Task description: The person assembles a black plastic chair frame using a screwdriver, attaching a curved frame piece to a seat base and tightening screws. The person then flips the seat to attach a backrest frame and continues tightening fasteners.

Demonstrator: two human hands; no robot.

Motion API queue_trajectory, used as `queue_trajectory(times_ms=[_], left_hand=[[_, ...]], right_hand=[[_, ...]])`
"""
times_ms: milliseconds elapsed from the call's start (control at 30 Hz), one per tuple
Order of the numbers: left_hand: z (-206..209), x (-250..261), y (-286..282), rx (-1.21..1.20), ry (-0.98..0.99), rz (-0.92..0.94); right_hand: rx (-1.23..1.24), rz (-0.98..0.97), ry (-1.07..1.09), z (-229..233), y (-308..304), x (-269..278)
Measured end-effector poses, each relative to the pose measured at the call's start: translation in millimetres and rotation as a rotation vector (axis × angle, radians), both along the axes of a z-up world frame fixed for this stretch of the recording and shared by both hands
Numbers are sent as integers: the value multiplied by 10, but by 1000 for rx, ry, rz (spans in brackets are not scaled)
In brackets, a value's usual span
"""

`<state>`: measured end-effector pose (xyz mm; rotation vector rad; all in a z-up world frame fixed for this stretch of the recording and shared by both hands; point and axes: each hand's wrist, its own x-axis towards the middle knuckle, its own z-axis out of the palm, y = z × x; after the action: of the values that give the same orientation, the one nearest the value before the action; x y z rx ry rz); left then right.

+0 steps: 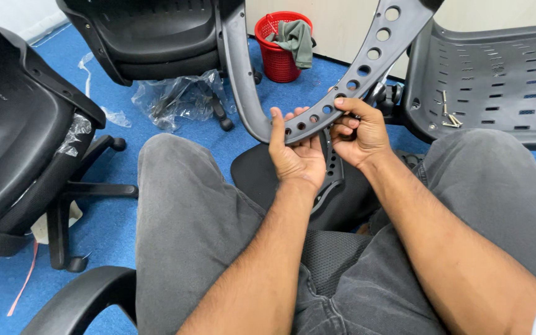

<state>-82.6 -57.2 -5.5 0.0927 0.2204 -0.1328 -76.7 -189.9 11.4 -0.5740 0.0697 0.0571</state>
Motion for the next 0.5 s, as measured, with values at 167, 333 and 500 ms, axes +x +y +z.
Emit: queue_trajectory(times_ms=[167,333,500], left_hand=[[-105,77,-67,190,-131,-96],[-181,226,14,248,-117,-136],[-352,228,-47,255,65,-93]], right_hand=[[18,0,15,-72,25,3],[-64,-66,117,-45,87,37],[-474,-356,552,-69,116,25]])
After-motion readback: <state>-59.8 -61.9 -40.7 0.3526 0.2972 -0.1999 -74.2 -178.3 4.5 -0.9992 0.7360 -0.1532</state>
